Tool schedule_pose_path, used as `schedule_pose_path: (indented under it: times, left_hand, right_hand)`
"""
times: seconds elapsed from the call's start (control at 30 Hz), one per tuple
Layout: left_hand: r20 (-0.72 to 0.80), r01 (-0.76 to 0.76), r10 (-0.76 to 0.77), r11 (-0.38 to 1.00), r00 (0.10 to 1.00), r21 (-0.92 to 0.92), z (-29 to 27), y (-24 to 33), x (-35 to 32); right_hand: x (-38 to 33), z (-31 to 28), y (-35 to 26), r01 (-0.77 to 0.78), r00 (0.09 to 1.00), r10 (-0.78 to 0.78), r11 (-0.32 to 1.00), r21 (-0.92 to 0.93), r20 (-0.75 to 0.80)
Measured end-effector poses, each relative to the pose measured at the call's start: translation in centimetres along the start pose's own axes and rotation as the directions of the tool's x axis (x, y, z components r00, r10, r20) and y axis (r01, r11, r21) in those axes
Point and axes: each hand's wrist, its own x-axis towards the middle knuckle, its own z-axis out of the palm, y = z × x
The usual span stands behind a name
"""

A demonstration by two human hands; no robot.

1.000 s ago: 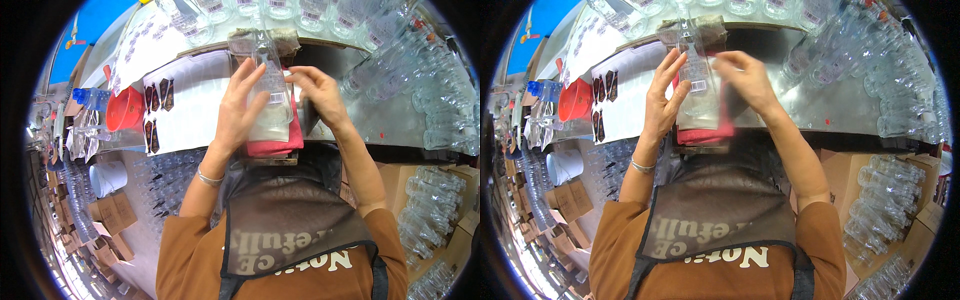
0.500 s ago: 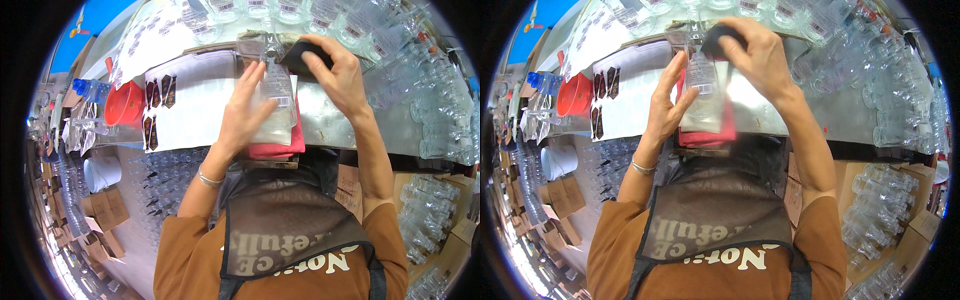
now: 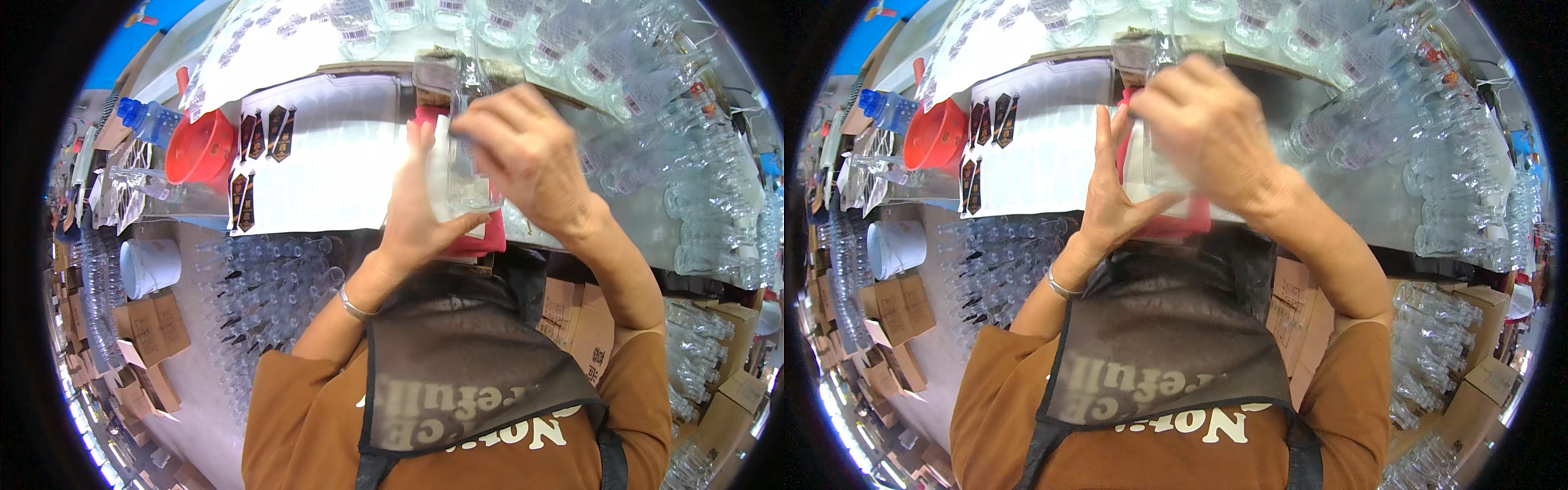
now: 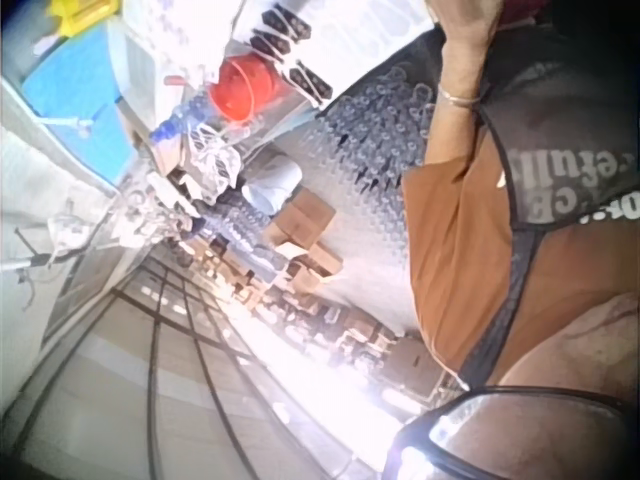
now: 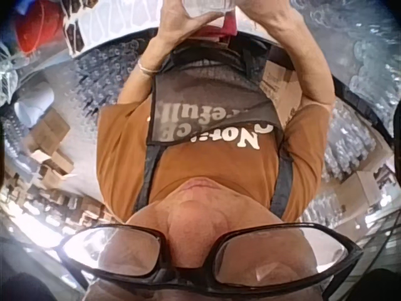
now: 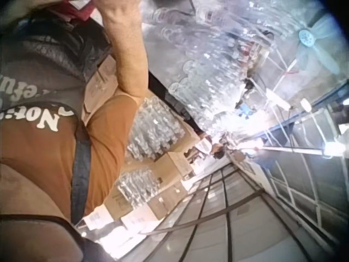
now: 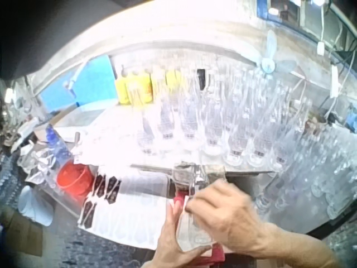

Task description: The person repeatedly picks up clear plastic bottles, applies a label to each bottle, and places the labeled bottles on a nearby surface. The process is performed one at a time in a repetitive manner.

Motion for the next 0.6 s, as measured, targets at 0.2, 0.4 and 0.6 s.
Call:
schedule_pose_path:
  times: [0.2,0.4,0.6]
  left_hand:
    - [0.062,0.059,-0.058,0.998,0.996,-0.008,0.0,0.0,-0.2]
    - [0.098,0.111,-0.102,0.989,0.99,-0.092,-0.7,-0.2,-0.2]
    - [0.128,0.078,-0.065,0.992,0.99,-0.098,-1.8,-0.1,0.2]
  right_hand:
    - [2.3,0.9,4.4,-0.352,0.928,0.328,0.926,0.133,0.175]
    - [-1.0,-0.8,-1.0,-0.131,0.939,-0.036,0.883,0.451,0.343]
    - [-1.3,0.3,4.8,-0.155,0.982,0.18,0.947,0.282,-0.065]
